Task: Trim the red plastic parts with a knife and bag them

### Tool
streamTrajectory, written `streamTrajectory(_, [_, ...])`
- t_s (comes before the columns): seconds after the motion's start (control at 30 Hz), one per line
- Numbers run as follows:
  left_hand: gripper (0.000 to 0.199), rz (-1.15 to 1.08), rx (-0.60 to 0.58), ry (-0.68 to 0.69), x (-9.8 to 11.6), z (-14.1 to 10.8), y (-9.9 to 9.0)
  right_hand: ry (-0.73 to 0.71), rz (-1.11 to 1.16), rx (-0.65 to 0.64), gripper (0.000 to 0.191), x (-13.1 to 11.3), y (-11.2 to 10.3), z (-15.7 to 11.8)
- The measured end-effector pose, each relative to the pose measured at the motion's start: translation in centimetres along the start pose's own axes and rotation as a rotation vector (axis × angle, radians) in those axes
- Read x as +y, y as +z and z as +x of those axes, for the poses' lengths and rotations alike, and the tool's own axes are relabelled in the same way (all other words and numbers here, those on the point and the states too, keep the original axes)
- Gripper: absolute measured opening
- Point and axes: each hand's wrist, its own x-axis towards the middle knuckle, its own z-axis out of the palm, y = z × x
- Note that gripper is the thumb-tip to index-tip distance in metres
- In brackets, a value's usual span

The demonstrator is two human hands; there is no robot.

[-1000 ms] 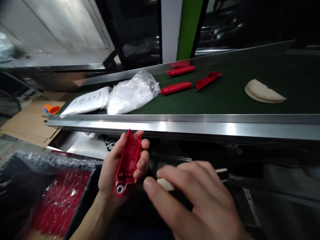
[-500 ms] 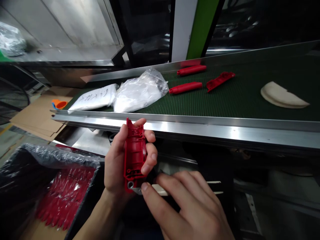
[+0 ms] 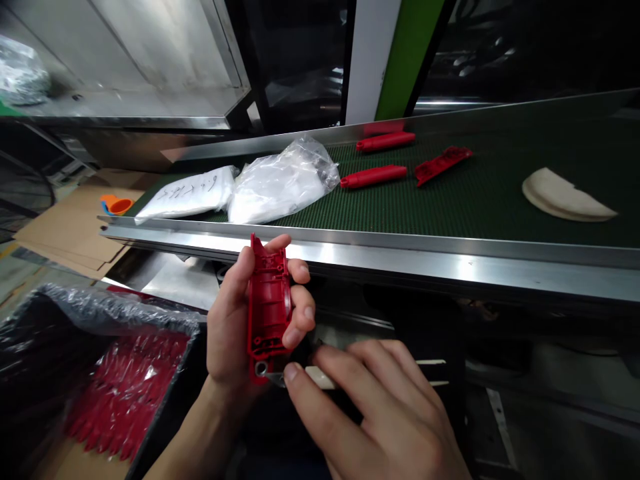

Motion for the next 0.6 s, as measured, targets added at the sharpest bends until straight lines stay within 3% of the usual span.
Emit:
streamTrajectory(0.43, [0.035,0.008,-0.003,-0.029,0.14,-0.32,0.30,-0.029,-0.054,-0.045,0.044,0.72,-0.19,-0.22])
streamTrajectory(0.6, [0.038,-0.043,0.017,-0.019,0.22,0.10,0.07,0.027,0.069,0.041,0.044,0.47,-0.22,-0.67])
